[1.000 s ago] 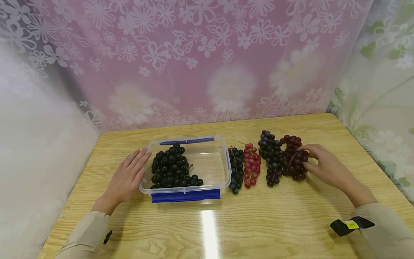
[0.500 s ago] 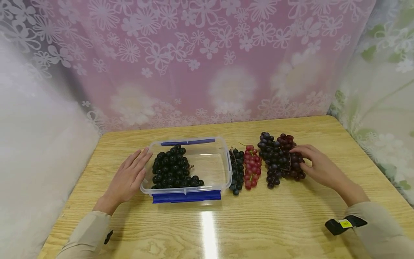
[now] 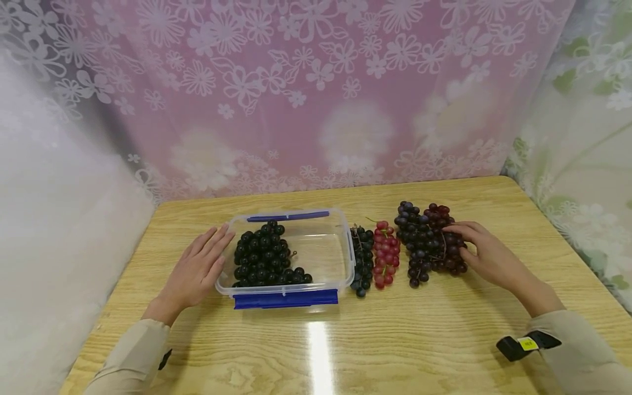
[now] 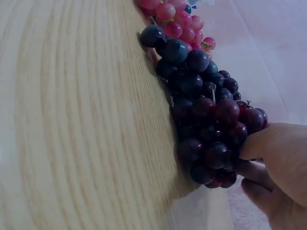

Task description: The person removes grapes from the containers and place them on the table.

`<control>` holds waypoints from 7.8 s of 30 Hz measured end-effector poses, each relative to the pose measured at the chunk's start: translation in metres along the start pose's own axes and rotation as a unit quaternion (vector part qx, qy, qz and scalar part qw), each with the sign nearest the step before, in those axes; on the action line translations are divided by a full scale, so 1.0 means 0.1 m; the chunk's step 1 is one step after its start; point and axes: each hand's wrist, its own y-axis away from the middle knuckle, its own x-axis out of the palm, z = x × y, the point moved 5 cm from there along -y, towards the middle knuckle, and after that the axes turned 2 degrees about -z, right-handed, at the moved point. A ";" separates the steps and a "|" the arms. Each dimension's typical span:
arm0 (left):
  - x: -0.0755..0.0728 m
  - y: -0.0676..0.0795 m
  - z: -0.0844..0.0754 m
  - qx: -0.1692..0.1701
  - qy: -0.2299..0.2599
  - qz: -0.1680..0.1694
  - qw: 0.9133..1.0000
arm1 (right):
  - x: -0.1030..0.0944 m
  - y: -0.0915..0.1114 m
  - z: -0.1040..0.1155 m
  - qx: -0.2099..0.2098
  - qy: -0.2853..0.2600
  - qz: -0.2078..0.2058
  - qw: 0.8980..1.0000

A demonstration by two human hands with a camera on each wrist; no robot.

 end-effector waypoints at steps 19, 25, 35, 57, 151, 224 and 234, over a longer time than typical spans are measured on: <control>-0.04 -0.02 -0.01 0.021 -0.026 0.006 0.999 | -0.06 0.04 0.02 -0.002 0.026 0.011 1.000; -0.03 -0.02 0.00 0.016 -0.025 0.010 1.000 | -0.10 0.03 0.04 0.024 0.026 -0.003 0.999; -0.02 -0.02 0.00 0.012 -0.018 0.011 1.000 | -0.17 0.02 0.01 0.078 0.025 -0.054 0.995; -0.02 -0.01 0.00 0.009 -0.017 0.008 1.000 | -0.23 -0.23 0.37 0.086 0.070 0.006 0.994; 0.04 0.00 0.02 -0.002 0.009 -0.003 1.000 | 0.66 -1.09 1.90 -0.052 0.116 0.142 0.982; 0.04 0.00 0.01 -0.001 0.015 -0.016 1.000 | 1.10 -1.63 2.50 -0.186 0.113 0.300 0.929; 0.05 0.00 0.02 -0.008 0.012 -0.005 1.000 | 1.25 -1.69 2.65 -0.184 0.126 0.294 0.929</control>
